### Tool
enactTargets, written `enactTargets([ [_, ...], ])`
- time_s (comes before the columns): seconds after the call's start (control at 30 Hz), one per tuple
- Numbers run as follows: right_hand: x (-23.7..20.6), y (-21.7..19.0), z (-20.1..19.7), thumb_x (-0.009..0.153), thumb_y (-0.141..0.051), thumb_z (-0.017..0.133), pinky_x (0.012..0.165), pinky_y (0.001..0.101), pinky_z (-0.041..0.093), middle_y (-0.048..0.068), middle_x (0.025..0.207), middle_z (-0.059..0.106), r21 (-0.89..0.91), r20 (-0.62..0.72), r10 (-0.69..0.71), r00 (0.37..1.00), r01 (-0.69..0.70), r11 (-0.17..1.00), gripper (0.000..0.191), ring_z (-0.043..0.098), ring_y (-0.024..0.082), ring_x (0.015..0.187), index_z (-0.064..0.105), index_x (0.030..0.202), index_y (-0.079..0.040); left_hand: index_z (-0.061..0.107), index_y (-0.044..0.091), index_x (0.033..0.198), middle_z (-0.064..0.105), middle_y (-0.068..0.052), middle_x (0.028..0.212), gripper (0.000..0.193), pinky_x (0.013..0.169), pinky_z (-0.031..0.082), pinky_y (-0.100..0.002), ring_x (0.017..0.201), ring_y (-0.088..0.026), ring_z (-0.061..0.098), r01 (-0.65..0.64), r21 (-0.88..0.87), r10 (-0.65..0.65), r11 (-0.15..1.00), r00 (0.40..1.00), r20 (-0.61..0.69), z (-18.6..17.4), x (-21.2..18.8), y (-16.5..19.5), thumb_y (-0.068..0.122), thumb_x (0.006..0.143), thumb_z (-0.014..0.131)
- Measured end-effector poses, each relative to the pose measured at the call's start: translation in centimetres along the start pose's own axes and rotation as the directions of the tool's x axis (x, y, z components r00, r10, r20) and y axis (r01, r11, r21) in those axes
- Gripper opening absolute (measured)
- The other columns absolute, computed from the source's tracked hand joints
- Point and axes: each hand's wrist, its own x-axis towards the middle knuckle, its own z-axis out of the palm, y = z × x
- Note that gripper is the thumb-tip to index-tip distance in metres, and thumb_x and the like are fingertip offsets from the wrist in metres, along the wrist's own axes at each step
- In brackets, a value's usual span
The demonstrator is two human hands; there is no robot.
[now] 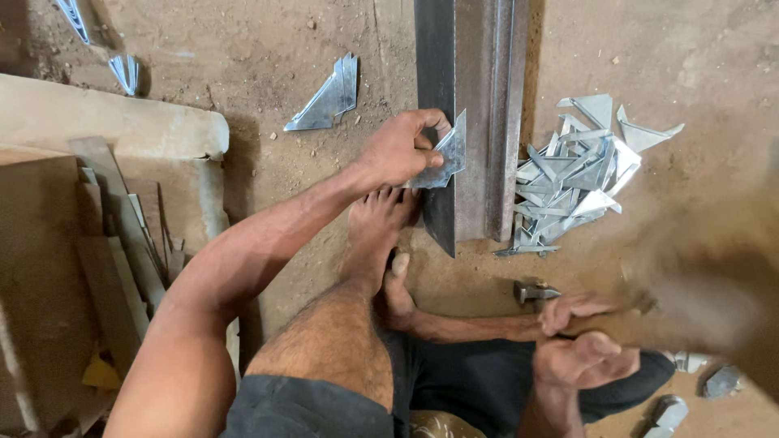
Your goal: The person sits on the workshop floor and folds small sheet-metal pieces over a steel angle using a wooden mallet. They hold each piece against the metal edge, hammer the flange down, then set the finished piece aside and pick up the next one.
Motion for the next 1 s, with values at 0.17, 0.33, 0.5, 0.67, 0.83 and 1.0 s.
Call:
enactTargets([
  [0.17,-0.3,3.2,1.0,0.105,-0.021,0.061,0.05,0.0277,0.045,0.01,0.07,0.06,-0.398,0.105,0.236,0.966,-0.176,0.9,0.023,0.056,0.012,0.058,0.062,0.095,-0.001,0.067,0.009,0.109,0.079,-0.007,0.079,0.029,0.069,0.055,-0.034,0.073,-0.011,0.074,-0.069,0.105,0.078,0.992,0.993,-0.089,0.3,-0.4,0.0,0.007,0.082,0.079],
  [0.33,-0.7,5.0,-0.9,0.108,-0.028,0.054,0.043,0.0348,0.041,0.008,0.067,0.061,-0.213,-0.036,0.137,0.99,-0.142,0.967,0.038,0.053,0.012,0.046,0.055,0.073,-0.014,0.067,0.006,0.106,0.078,-0.009,0.081,0.026,0.069,0.054,-0.034,0.076,-0.012,0.073,-0.124,0.016,0.125,0.992,0.987,-0.103,0.4,-0.3,-0.5,0.004,0.082,0.077],
  [0.5,-1.1,6.9,-0.7,0.104,-0.042,0.051,0.044,0.0334,0.04,0.006,0.059,0.05,-0.277,0.152,0.31,0.938,-0.261,0.925,0.042,0.047,0.013,0.052,0.059,0.084,-0.006,0.066,0.005,0.102,0.076,-0.008,0.081,0.024,0.069,0.054,-0.032,0.075,-0.01,0.071,-0.099,-0.02,0.096,0.995,0.99,-0.099,0.9,0.7,-2.2,0.005,0.081,0.078],
  [0.67,-0.6,8.9,-0.9,0.106,-0.041,0.043,0.035,0.0318,0.04,0.001,0.057,0.052,-0.178,-0.003,0.428,0.904,-0.422,0.889,0.044,0.049,0.011,0.045,0.059,0.077,-0.013,0.063,0.004,0.094,0.063,-0.001,0.082,0.022,0.074,0.053,-0.03,0.081,-0.01,0.061,-0.296,-0.128,0.28,0.947,0.952,-0.126,1.6,2.3,-5.1,0.001,0.081,0.08],
  [0.83,-0.4,9.8,-0.3,0.115,-0.042,0.045,0.053,0.029,0.042,0.004,0.062,0.051,-0.624,0.299,0.249,0.921,-0.008,0.781,0.052,0.051,0.015,0.059,0.055,0.076,-0.009,0.063,0.006,0.095,0.061,0.003,0.087,0.021,0.079,0.054,-0.028,0.086,-0.008,0.059,-0.333,-0.216,0.312,0.918,0.942,-0.128,2.1,2.7,-6.5,0.003,0.082,0.079],
  [1.0,1.5,7.2,-1.7,0.107,-0.047,0.042,0.038,0.0325,0.034,0.001,0.06,0.049,0.055,-0.213,0.72,0.661,-0.727,0.684,0.044,0.042,0.014,0.046,0.057,0.09,-0.01,0.064,0.006,0.094,0.061,0.004,0.089,0.022,0.078,0.053,-0.026,0.088,-0.006,0.058,-0.322,-0.219,0.296,0.921,0.945,-0.142,1.7,2.6,-6.5,0.009,0.084,0.083],
])
